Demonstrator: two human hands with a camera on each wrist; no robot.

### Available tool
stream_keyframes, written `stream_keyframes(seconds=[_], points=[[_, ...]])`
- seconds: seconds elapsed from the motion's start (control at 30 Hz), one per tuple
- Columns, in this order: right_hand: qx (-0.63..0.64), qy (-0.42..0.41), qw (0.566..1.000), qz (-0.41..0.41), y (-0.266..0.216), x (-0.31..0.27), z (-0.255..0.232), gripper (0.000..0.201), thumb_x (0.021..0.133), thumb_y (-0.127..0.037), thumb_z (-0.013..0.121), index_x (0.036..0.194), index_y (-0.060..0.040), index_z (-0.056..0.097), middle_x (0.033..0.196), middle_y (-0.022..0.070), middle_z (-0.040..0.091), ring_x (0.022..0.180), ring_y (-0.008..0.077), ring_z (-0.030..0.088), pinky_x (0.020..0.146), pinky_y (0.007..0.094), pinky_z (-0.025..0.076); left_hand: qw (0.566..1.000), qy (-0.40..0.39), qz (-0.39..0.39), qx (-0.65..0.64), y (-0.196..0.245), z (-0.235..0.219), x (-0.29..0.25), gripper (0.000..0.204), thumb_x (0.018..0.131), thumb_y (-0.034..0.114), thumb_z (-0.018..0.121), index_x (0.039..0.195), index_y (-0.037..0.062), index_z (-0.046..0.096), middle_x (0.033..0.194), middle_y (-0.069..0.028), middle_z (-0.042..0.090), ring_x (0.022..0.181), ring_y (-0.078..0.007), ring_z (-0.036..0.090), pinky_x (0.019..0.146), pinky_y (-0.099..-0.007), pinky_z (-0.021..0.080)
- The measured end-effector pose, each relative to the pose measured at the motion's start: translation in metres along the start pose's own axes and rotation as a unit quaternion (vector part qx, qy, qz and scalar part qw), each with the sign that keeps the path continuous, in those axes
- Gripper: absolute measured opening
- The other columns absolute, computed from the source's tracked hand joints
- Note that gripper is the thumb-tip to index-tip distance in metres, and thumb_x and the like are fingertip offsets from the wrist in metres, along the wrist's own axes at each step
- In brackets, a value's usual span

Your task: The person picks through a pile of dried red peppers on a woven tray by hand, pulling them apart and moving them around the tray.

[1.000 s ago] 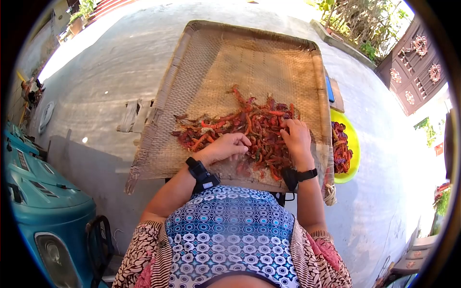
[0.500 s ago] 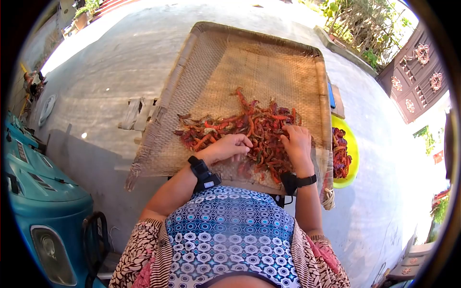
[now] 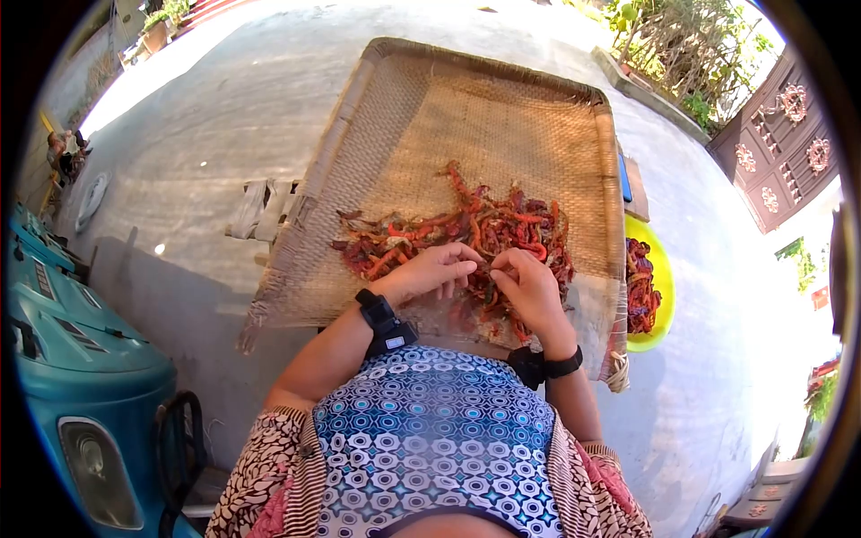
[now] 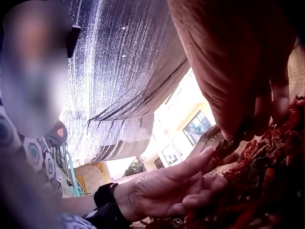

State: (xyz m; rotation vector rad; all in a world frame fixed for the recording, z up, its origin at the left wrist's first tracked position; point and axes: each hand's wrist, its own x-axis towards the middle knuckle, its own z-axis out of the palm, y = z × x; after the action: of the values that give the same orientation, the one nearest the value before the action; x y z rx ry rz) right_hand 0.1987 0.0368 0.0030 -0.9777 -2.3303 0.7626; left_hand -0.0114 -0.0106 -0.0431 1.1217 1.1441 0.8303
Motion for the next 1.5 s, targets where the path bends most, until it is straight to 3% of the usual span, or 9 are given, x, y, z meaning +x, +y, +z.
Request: stream_keyframes(seconds=[0.13,0.37,0.5,0.6,0.77,0.9,1.07,1.23,1.5], points=[[0.15,0.022,0.987,0.044,0.008,0.0,0.016,0.014,0.086,-0.014,0.067,0.097,-0.0069,0.062,0.088,0.0084,0.067,0.078,0.0229,0.064,0.068,0.0337,0.049,0.997,-0.01,0.033,-0.065,-0.012,-0.004,0.004,0.022,0.099,0.029,0.055,0.107,0.0087,0.057,0.079,0.0007,0.061,0.061,-0.0062,0.057,0.051,-0.0196,0.045],[0.079,0.011,0.989,0.124,0.022,-0.007,-0.009,0.016,0.086,-0.018,0.069,0.094,-0.0053,0.064,0.074,0.0067,0.065,0.067,0.0154,0.061,0.062,0.0313,0.047,0.999,-0.001,0.01,-0.043,-0.015,-0.006,0.008,0.023,0.099,0.025,0.054,0.112,0.0064,0.057,0.085,-0.0026,0.062,0.062,-0.0095,0.06,0.051,-0.0232,0.047],[0.294,0.178,0.921,0.181,0.053,-0.003,-0.053,0.015,0.095,-0.02,0.062,0.098,-0.0053,0.062,0.082,-0.0013,0.062,0.063,0.0044,0.053,0.058,0.0194,0.044,0.999,0.002,-0.002,-0.045,-0.016,-0.007,0.009,0.025,0.099,0.02,0.054,0.117,0.0039,0.054,0.085,-0.004,0.062,0.064,-0.0098,0.061,0.052,-0.0229,0.049],[0.526,0.308,0.764,0.211,0.067,0.0,-0.077,0.019,0.097,-0.024,0.06,0.104,-0.0062,0.061,0.091,0.0027,0.066,0.07,0.0059,0.058,0.06,0.0211,0.048,0.999,0.002,-0.007,-0.034,-0.017,-0.007,0.01,0.029,0.098,0.017,0.054,0.123,0.0023,0.051,0.087,-0.0054,0.062,0.065,-0.0101,0.061,0.052,-0.0226,0.049],[0.129,0.156,0.971,0.126,0.096,0.034,-0.051,0.021,0.091,-0.021,0.065,0.108,-0.0092,0.062,0.096,0.0081,0.066,0.083,0.0201,0.063,0.07,0.0318,0.052,1.0,0.004,-0.017,-0.018,-0.014,-0.006,0.01,0.032,0.098,0.015,0.053,0.127,0.0002,0.049,0.089,-0.0069,0.062,0.066,-0.0111,0.061,0.052,-0.0232,0.049],[-0.261,0.138,0.955,-0.015,0.092,0.058,-0.027,0.024,0.084,-0.017,0.066,0.107,-0.0124,0.063,0.101,0.0103,0.063,0.097,0.0321,0.06,0.081,0.0424,0.052,1.0,-0.004,-0.012,-0.019,-0.014,-0.008,0.009,0.032,0.098,0.014,0.052,0.127,-0.0001,0.049,0.088,-0.0069,0.061,0.066,-0.011,0.061,0.053,-0.0232,0.05],[-0.248,0.076,0.965,0.031,0.104,0.064,-0.018,0.02,0.084,-0.016,0.065,0.104,-0.015,0.064,0.099,0.0078,0.064,0.099,0.032,0.059,0.08,0.0448,0.05,1.0,-0.006,-0.01,-0.028,-0.013,-0.008,0.009,0.032,0.099,0.018,0.053,0.125,0.0006,0.05,0.089,-0.0066,0.062,0.065,-0.0108,0.061,0.053,-0.0228,0.05],[-0.155,0.084,0.98,0.091,0.032,0.04,-0.035,0.016,0.086,-0.017,0.063,0.102,-0.0129,0.064,0.091,0.011,0.064,0.09,0.0319,0.062,0.076,0.0435,0.049,0.999,0.009,-0.031,-0.025,-0.003,-0.004,0.006,0.035,0.1,0.032,0.051,0.119,0.0019,0.054,0.083,-0.0065,0.062,0.063,-0.0104,0.06,0.051,-0.0225,0.048],[0.017,-0.082,0.995,-0.054,0.01,0.001,0.01,0.019,0.088,-0.019,0.062,0.103,-0.0074,0.065,0.092,0.0133,0.065,0.089,0.0324,0.063,0.075,0.0403,0.049,0.996,0.023,-0.01,-0.081,-0.016,-0.008,0.009,0.047,0.1,0.049,0.046,0.105,0.0036,0.059,0.075,-0.0052,0.061,0.056,-0.0109,0.058,0.047,-0.0218,0.045]])
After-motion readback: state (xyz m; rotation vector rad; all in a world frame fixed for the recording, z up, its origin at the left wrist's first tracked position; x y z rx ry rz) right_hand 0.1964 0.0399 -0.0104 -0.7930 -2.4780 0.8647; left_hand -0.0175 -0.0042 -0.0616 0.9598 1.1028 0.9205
